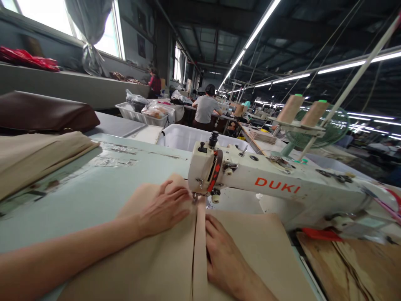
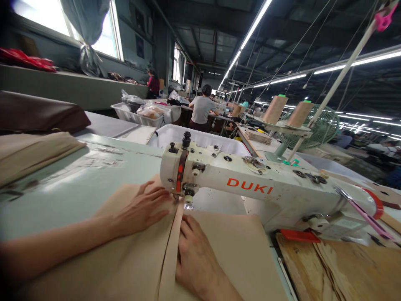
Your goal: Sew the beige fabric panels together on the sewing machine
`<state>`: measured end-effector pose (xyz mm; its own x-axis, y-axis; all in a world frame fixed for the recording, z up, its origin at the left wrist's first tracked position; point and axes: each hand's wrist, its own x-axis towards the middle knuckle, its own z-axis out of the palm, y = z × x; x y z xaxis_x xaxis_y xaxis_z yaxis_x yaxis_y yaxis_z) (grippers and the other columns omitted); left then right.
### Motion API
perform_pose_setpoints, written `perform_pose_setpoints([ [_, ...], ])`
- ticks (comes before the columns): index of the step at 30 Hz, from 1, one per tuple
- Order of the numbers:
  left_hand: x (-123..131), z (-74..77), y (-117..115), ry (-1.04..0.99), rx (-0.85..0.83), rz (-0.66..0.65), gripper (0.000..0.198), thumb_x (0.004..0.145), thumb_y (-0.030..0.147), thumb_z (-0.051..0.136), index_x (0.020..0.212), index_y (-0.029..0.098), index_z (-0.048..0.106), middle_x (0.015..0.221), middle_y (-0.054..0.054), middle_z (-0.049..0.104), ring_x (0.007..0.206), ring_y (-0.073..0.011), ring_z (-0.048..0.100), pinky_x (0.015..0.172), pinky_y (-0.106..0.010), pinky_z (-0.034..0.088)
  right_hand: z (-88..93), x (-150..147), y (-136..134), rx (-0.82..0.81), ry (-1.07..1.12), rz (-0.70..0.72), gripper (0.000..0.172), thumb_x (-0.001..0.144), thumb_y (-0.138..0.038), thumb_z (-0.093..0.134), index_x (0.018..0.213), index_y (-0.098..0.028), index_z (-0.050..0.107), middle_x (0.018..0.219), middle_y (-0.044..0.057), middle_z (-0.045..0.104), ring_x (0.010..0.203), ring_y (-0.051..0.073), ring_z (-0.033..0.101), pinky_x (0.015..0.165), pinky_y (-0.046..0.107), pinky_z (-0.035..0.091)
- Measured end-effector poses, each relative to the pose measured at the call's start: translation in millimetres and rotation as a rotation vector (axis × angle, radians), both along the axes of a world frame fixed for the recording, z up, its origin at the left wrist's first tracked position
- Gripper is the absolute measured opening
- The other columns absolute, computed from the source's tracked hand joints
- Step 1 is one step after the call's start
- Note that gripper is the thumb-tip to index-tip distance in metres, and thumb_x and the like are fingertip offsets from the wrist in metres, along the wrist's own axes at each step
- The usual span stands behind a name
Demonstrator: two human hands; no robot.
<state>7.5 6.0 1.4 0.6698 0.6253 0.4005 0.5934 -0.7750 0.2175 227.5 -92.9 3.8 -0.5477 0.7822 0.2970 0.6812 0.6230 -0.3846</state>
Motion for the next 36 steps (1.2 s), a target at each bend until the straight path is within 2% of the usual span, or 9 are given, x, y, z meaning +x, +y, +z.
perform_pose_setpoints([
  [1,-0.7,0.7,-0.3,0.000,-0.002,0.007,0.029,0.098,0.032,0.050,0.122,0.021,0.061,0.127,-0.009,0.063,0.125,-0.0278,0.052,0.117,-0.052,0.016,-0.5,0.1,-0.3,0.004,-0.009,0.002,0.047,0.080,-0.008,0.054,0.123,-0.022,0.064,0.135,0.005,0.055,0.134,0.021,0.038,0.121,0.035,0.028],
  [3,-2.1,1.1,-8.9,0.006,-0.017,0.004,0.025,0.099,0.033,0.050,0.114,0.021,0.065,0.121,-0.007,0.066,0.119,-0.0260,0.056,0.112,-0.046,0.030,-2.1,0.5,-0.9,0.008,-0.027,0.002,0.047,0.080,-0.009,0.056,0.124,-0.021,0.063,0.138,0.006,0.054,0.135,0.022,0.038,0.121,0.036,0.028],
  [5,-3.5,-1.7,-23.2,0.014,-0.043,-0.005,0.026,0.098,0.036,0.053,0.116,0.022,0.065,0.121,-0.006,0.067,0.116,-0.0245,0.059,0.105,-0.039,0.041,-3.8,0.9,-1.0,0.019,-0.033,-0.001,0.047,0.080,-0.009,0.057,0.126,-0.020,0.062,0.139,0.007,0.053,0.136,0.023,0.037,0.121,0.038,0.028],
  [6,-4.2,-4.6,-30.1,0.014,-0.052,-0.003,0.030,0.098,0.038,0.054,0.122,0.022,0.062,0.125,-0.007,0.065,0.118,-0.0250,0.058,0.104,-0.038,0.044,-4.4,1.1,-0.8,0.028,-0.034,0.002,0.047,0.080,-0.009,0.058,0.126,-0.020,0.062,0.139,0.007,0.053,0.135,0.023,0.038,0.121,0.038,0.029],
  [10,-7.1,-18.9,-39.8,0.002,-0.055,0.019,0.051,0.099,0.041,0.052,0.144,0.019,0.043,0.148,-0.011,0.049,0.137,-0.0287,0.044,0.116,-0.047,0.034,-3.5,1.3,0.0,0.046,-0.022,0.013,0.045,0.082,-0.009,0.059,0.125,-0.019,0.062,0.136,0.008,0.055,0.133,0.023,0.041,0.119,0.039,0.032],
  [13,-8.6,-23.7,-35.1,0.016,-0.037,-0.008,0.048,0.101,0.040,0.050,0.144,0.020,0.042,0.149,-0.011,0.048,0.139,-0.0267,0.042,0.120,-0.049,0.027,-1.5,1.3,-0.4,0.036,-0.015,0.003,0.042,0.083,-0.010,0.058,0.124,-0.019,0.063,0.137,0.008,0.054,0.135,0.023,0.039,0.120,0.039,0.030],
  [16,-10.9,-21.3,-37.0,0.046,-0.031,-0.047,0.045,0.102,0.036,0.048,0.145,0.023,0.043,0.149,-0.009,0.048,0.137,-0.0241,0.045,0.120,-0.048,0.027,-1.0,1.6,-0.6,0.026,-0.017,0.001,0.042,0.084,-0.010,0.057,0.125,-0.019,0.063,0.138,0.008,0.054,0.136,0.023,0.038,0.121,0.040,0.029],
  [23,-19.7,-13.9,-51.6,0.030,-0.044,-0.131,0.052,0.100,0.029,0.051,0.150,0.027,0.039,0.147,-0.006,0.050,0.136,-0.0229,0.046,0.122,-0.045,0.024,-2.1,2.0,-1.0,0.005,-0.002,-0.024,0.049,0.084,-0.009,0.053,0.132,-0.015,0.058,0.135,0.008,0.056,0.138,0.020,0.036,0.123,0.036,0.027],
  [36,-18.0,-10.4,-60.2,0.082,-0.095,-0.126,0.053,0.098,0.022,0.049,0.150,0.027,0.038,0.147,-0.006,0.049,0.136,-0.0239,0.046,0.122,-0.049,0.020,-2.3,1.8,-1.4,0.008,-0.008,-0.028,0.051,0.084,-0.009,0.052,0.134,-0.016,0.057,0.136,0.007,0.056,0.138,0.020,0.037,0.123,0.037,0.028],
])
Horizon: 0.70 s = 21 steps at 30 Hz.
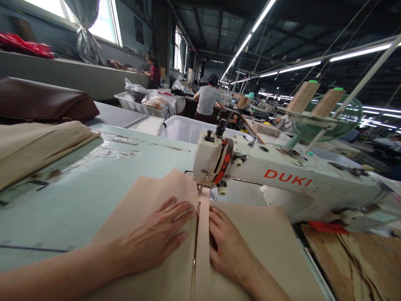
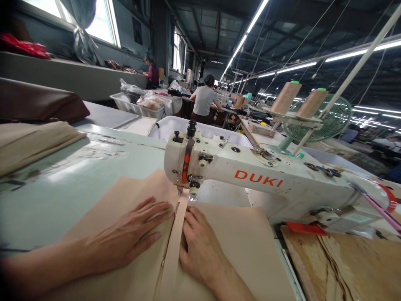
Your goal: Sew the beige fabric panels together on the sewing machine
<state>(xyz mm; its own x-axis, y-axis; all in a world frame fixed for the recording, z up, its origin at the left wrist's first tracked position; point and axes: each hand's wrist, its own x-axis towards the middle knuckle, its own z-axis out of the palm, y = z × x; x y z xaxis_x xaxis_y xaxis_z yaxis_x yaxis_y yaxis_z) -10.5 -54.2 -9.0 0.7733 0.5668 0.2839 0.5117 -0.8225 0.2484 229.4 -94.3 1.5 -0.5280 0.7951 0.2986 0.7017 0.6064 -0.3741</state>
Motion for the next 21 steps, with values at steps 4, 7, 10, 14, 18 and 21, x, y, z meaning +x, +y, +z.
perform_pose_setpoints([
  [4,5.9,4.6,-2.4,-0.017,-0.024,0.014,0.052,0.098,0.025,0.049,0.149,0.025,0.038,0.144,-0.007,0.051,0.135,-0.0253,0.046,0.121,-0.050,0.022,-1.5,-2.0,-1.3,0.013,0.012,0.000,0.050,0.084,-0.009,0.053,0.133,-0.017,0.058,0.136,0.007,0.056,0.137,0.021,0.038,0.122,0.038,0.029],
  [7,12.3,7.3,-4.3,-0.022,-0.041,0.038,0.051,0.098,0.028,0.051,0.147,0.024,0.039,0.143,-0.008,0.053,0.135,-0.0257,0.045,0.121,-0.052,0.021,0.5,0.5,0.5,0.006,0.035,0.016,0.044,0.085,-0.010,0.054,0.128,-0.017,0.061,0.134,0.008,0.058,0.136,0.022,0.040,0.120,0.039,0.032],
  [10,15.7,6.0,-6.0,-0.005,-0.030,0.058,0.055,0.097,0.030,0.054,0.148,0.024,0.035,0.146,-0.007,0.051,0.137,-0.0272,0.042,0.119,-0.055,0.020,7.9,6.9,7.3,0.013,0.130,-0.098,0.034,0.088,-0.009,0.049,0.115,-0.018,0.067,0.125,0.008,0.062,0.123,0.020,0.054,0.111,0.036,0.044],
  [14,14.4,3.6,-7.6,0.014,-0.007,0.055,0.055,0.096,0.033,0.054,0.147,0.021,0.036,0.146,-0.009,0.051,0.137,-0.0279,0.042,0.120,-0.056,0.015,13.1,8.5,18.1,0.129,0.177,-0.258,0.034,0.092,-0.008,0.042,0.114,-0.017,0.065,0.120,0.009,0.063,0.113,0.019,0.060,0.104,0.038,0.050],
  [18,14.2,3.7,-3.3,0.000,0.031,0.037,0.064,0.095,0.030,0.055,0.152,0.024,0.029,0.149,-0.008,0.047,0.140,-0.0256,0.040,0.122,-0.054,0.005,-1.8,0.8,25.2,0.146,-0.001,-0.081,0.040,0.093,-0.010,0.046,0.130,-0.018,0.058,0.132,0.009,0.060,0.125,0.023,0.054,0.115,0.051,0.038],
  [21,17.4,4.9,5.5,-0.004,0.047,0.011,0.066,0.095,0.030,0.055,0.153,0.023,0.026,0.150,-0.009,0.046,0.139,-0.0253,0.041,0.122,-0.051,0.013,-13.8,0.3,32.3,0.163,-0.076,-0.113,0.043,0.094,-0.010,0.045,0.135,-0.016,0.054,0.137,0.010,0.057,0.127,0.025,0.053,0.114,0.056,0.038],
])
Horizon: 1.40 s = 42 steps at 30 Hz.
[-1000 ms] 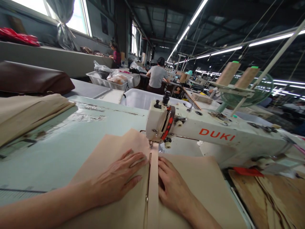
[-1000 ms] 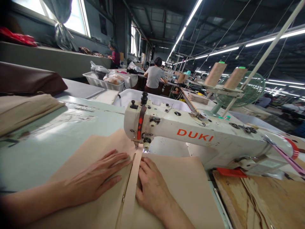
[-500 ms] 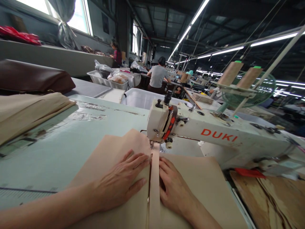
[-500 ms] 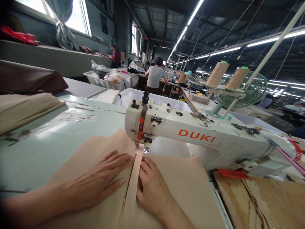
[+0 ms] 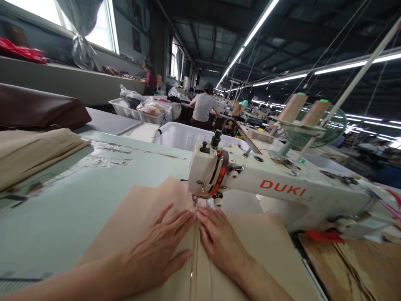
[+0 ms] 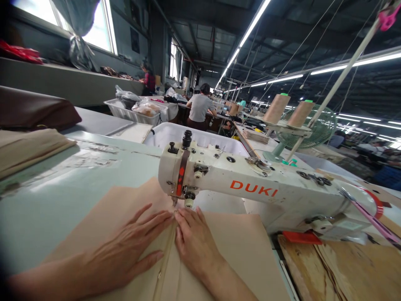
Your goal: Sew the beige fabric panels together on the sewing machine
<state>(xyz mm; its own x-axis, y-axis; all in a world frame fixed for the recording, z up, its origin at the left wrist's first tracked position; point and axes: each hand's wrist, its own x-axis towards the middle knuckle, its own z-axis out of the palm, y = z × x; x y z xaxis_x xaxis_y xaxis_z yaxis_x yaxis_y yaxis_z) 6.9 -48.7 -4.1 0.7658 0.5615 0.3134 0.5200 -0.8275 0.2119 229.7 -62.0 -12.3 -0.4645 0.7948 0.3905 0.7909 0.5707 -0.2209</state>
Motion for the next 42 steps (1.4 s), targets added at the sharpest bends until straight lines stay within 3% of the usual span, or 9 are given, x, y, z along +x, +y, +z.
perform_pose_setpoints([
  [4,4.2,-0.4,8.5,0.002,0.002,0.018,0.063,0.094,0.031,0.056,0.151,0.021,0.030,0.147,-0.011,0.048,0.136,-0.0261,0.045,0.119,-0.049,0.026,-4.0,4.0,8.5,0.028,-0.060,-0.009,0.041,0.095,-0.012,0.044,0.135,-0.014,0.055,0.139,0.012,0.056,0.127,0.026,0.053,0.113,0.054,0.041],
  [15,1.9,-13.3,5.2,-0.014,0.119,0.065,0.074,0.094,0.033,0.058,0.156,0.021,0.020,0.154,-0.009,0.042,0.140,-0.0275,0.040,0.118,-0.050,0.031,-2.8,5.2,6.6,-0.012,-0.050,-0.019,0.045,0.095,-0.013,0.045,0.139,-0.017,0.052,0.143,0.008,0.053,0.131,0.024,0.051,0.115,0.054,0.039],
  [29,-0.8,-12.5,6.7,-0.029,0.044,0.027,0.075,0.094,0.031,0.057,0.157,0.022,0.016,0.156,-0.011,0.038,0.143,-0.0258,0.035,0.122,-0.049,0.023,-1.7,6.9,9.2,0.013,-0.042,0.008,0.045,0.094,-0.011,0.046,0.138,-0.017,0.053,0.140,0.011,0.056,0.128,0.023,0.054,0.114,0.053,0.040],
  [39,-0.4,-7.6,15.0,-0.029,0.021,-0.002,0.072,0.094,0.034,0.058,0.156,0.023,0.024,0.152,-0.011,0.043,0.140,-0.0277,0.039,0.121,-0.051,0.025,-5.2,9.1,14.1,0.006,-0.036,0.005,0.043,0.095,-0.014,0.047,0.137,-0.018,0.054,0.139,0.010,0.056,0.129,0.023,0.053,0.115,0.051,0.039],
  [42,0.2,-8.8,18.2,0.003,0.014,-0.001,0.067,0.096,0.036,0.056,0.155,0.021,0.028,0.154,-0.013,0.041,0.142,-0.0289,0.038,0.120,-0.052,0.024,1.9,6.4,16.8,-0.007,-0.050,0.005,0.041,0.095,-0.014,0.048,0.135,-0.019,0.055,0.138,0.011,0.057,0.128,0.022,0.053,0.115,0.051,0.038],
])
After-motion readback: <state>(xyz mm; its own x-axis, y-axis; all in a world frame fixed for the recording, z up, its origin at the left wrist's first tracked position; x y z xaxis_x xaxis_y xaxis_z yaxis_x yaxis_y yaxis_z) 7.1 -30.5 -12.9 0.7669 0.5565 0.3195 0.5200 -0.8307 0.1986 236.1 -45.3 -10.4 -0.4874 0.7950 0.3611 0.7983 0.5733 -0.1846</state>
